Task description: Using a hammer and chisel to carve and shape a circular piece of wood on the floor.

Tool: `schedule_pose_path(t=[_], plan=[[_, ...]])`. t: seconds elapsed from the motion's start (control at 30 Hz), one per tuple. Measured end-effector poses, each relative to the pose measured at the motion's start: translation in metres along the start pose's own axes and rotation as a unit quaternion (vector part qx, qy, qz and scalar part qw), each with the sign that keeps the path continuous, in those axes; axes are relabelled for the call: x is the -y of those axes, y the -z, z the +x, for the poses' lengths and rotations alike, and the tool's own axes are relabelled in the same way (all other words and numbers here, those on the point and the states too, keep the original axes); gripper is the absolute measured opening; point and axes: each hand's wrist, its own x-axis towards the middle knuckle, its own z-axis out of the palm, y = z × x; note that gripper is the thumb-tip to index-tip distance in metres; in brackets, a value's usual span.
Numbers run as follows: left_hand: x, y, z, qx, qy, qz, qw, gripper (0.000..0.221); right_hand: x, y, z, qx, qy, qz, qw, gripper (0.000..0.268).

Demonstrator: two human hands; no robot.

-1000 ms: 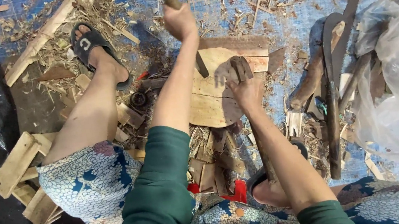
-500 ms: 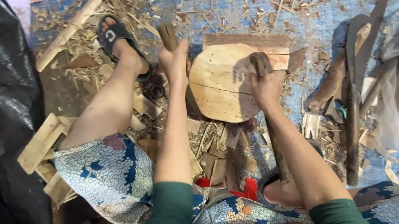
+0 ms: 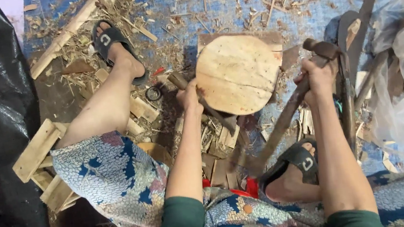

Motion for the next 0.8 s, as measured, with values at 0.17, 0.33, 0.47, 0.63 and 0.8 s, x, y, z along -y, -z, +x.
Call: schedule_pose_path(t=[0.17, 0.33, 0.47, 0.63, 0.8], plan=[[-0.032, -0.011, -0.035, 0.064, -0.027, -0.027, 0.997, 0.034, -0.019, 0.02, -0.02, 0.04, -0.212, 0.209, 0.954, 0.038], [0.003, 0.001, -0.009, 0.101, -0.012, 0.065, 0.993, 0.034, -0.048, 0.013, -0.053, 0.082, -0.287, 0.255, 0.92, 0.021], [-0.016, 0.003, -0.032, 0.106, -0.023, 0.09, 0.99, 0.037, -0.068, 0.007, -0.048, 0.095, -0.292, 0.253, 0.918, 0.021], [0.009, 0.01, -0.053, 0.091, -0.011, 0.131, 0.987, 0.038, -0.07, 0.013, -0.007, 0.084, -0.268, 0.249, 0.927, 0.019], [0.022, 0.018, -0.063, 0.087, -0.014, 0.148, 0.985, 0.037, -0.036, 0.016, -0.008, 0.089, -0.23, 0.216, 0.945, 0.026]])
